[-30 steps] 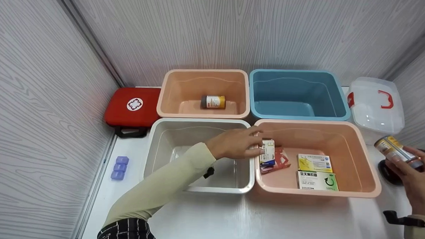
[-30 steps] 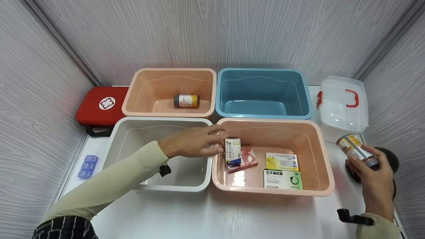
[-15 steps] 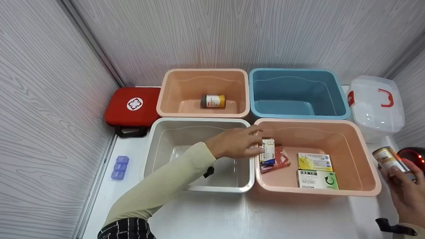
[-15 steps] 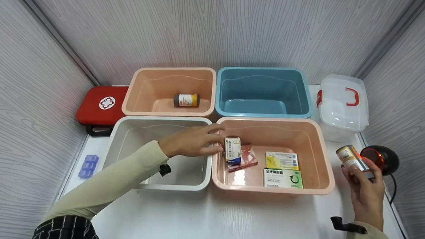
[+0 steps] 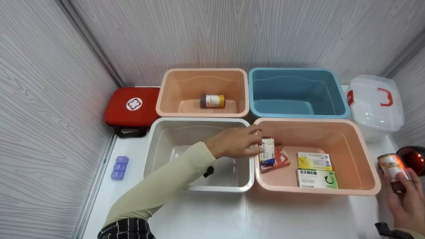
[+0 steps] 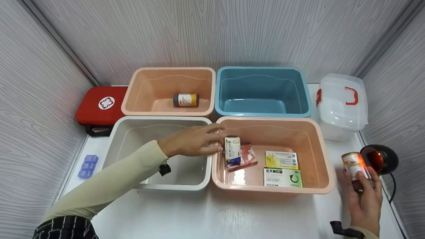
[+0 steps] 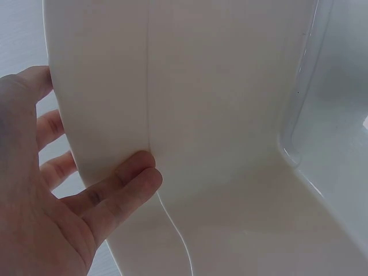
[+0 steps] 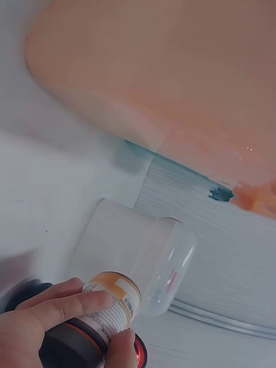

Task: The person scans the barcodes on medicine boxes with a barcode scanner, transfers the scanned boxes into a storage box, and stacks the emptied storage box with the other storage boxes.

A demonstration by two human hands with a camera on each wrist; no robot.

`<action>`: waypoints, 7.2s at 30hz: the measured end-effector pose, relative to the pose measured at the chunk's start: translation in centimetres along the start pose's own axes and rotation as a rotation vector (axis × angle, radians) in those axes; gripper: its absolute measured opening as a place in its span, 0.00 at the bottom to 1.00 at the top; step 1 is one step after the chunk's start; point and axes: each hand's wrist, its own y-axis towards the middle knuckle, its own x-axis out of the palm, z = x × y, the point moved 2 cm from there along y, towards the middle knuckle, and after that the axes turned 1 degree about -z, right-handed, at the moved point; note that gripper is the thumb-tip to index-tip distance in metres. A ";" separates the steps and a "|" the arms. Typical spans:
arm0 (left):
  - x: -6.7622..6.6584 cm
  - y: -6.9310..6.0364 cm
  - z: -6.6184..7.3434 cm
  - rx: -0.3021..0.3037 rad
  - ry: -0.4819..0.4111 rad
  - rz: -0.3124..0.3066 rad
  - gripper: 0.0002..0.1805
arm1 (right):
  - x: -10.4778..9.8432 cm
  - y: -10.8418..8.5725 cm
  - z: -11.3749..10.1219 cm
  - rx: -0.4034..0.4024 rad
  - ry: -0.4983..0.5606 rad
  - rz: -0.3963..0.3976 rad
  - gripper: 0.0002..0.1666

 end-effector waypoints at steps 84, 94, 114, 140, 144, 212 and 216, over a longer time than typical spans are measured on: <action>-0.1 0.0 0.0 -0.005 -0.015 -0.021 0.24 | 1.5 -2.0 1.4 0.074 0.273 -0.128 0.34; -0.2 0.0 0.0 -0.001 -0.020 -0.033 0.25 | 2.5 -2.5 1.7 -0.051 0.116 -0.060 0.37; -0.1 0.0 -0.1 0.003 -0.016 -0.023 0.25 | 10.8 -1.7 -1.8 -0.350 -0.572 0.010 0.38; -0.3 0.1 0.0 -0.014 -0.035 -0.058 0.25 | 33.0 2.3 6.8 -0.145 -0.996 -0.729 0.32; -0.3 0.2 0.0 -0.012 -0.025 -0.057 0.27 | 35.3 2.8 10.1 -0.073 -1.008 -0.750 0.33; -0.1 0.9 1.7 0.072 0.026 -0.025 0.24 | 26.5 -1.6 16.6 0.037 -1.604 -1.349 0.18; -0.2 0.9 1.7 0.047 0.014 -0.046 0.26 | 25.1 -1.6 16.9 -0.127 -1.826 -1.428 0.18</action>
